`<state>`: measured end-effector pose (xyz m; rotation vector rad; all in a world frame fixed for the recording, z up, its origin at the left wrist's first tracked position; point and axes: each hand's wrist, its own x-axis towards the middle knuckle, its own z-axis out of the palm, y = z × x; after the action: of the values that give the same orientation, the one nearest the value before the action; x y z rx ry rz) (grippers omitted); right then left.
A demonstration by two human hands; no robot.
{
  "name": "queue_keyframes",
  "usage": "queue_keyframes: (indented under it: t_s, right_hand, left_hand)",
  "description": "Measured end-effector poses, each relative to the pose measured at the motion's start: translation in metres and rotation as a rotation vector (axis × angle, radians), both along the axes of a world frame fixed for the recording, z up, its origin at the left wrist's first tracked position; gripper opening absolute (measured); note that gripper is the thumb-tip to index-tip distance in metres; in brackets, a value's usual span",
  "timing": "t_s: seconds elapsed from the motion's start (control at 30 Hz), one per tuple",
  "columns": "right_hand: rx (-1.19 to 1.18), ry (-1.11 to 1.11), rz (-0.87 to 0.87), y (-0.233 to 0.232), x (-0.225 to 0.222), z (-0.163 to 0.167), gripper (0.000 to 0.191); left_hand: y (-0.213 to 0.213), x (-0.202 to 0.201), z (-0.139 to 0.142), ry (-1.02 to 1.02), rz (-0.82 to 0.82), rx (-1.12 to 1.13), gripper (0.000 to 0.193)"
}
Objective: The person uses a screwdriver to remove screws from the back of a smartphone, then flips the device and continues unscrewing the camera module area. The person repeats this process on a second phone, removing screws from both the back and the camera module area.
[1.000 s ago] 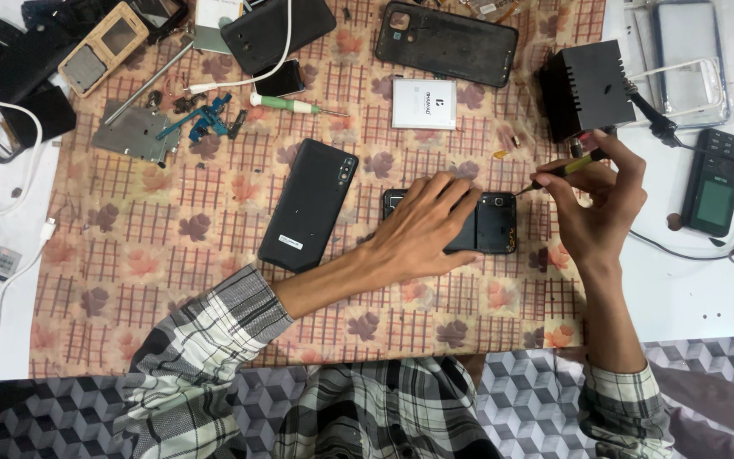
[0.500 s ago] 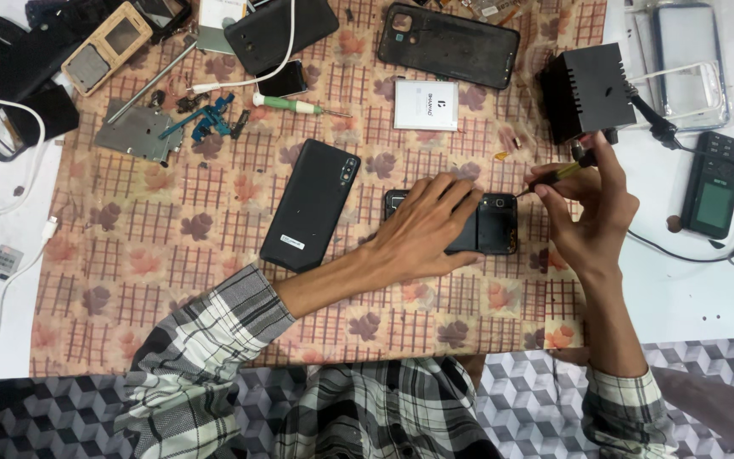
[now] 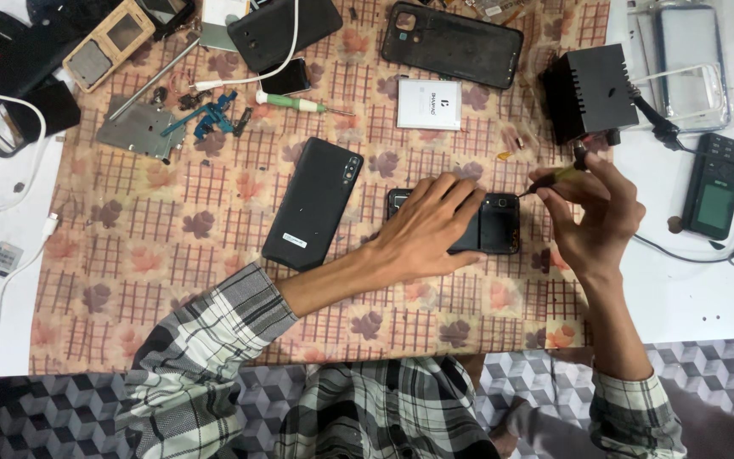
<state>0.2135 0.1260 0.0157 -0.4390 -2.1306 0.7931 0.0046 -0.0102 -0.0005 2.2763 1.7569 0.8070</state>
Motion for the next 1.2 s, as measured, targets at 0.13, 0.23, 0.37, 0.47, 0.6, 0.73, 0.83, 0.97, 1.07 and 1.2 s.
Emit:
queue_keyframes:
  t_s: [0.13,0.23,0.37,0.47,0.6,0.73,0.83,0.97,1.07,1.2]
  right_hand:
    - [0.132,0.042,-0.054,-0.005,-0.01,-0.002,0.075]
    - [0.034,0.038,0.012,-0.006,-0.008,0.002,0.076]
    - [-0.043,-0.011,0.052,-0.004,-0.003,0.001,0.073]
    - [0.128,0.029,-0.024,-0.002,-0.006,-0.007,0.082]
    - [0.064,0.04,0.032,-0.002,-0.005,-0.016,0.083]
    - [-0.017,0.032,0.076,0.0,0.001,-0.019,0.081]
    - [0.004,0.039,-0.02,-0.003,-0.006,-0.024,0.083]
    - [0.058,0.035,-0.032,-0.005,-0.011,-0.018,0.085]
    - [-0.035,0.052,0.066,-0.005,-0.005,-0.007,0.076]
    - [0.108,0.038,0.051,0.0,-0.008,-0.01,0.08]
  left_hand:
    - [0.001,0.001,-0.003,0.01,0.005,0.027,0.09]
    - [0.001,0.001,-0.005,0.025,0.005,0.01,0.092]
    - [0.001,0.002,-0.007,0.029,0.007,-0.01,0.093]
    - [0.001,0.002,-0.008,0.029,0.011,0.013,0.093]
    - [0.001,0.002,-0.007,0.012,0.01,0.018,0.093]
    - [-0.001,0.002,-0.005,0.008,0.006,-0.013,0.092]
    - [-0.001,0.001,-0.003,0.007,0.004,-0.001,0.09]
    - [-0.002,0.001,-0.002,-0.001,0.006,0.025,0.09]
    - [-0.001,0.001,-0.002,0.012,0.008,-0.004,0.091]
    - [-0.002,0.001,-0.004,-0.011,0.012,0.047,0.091]
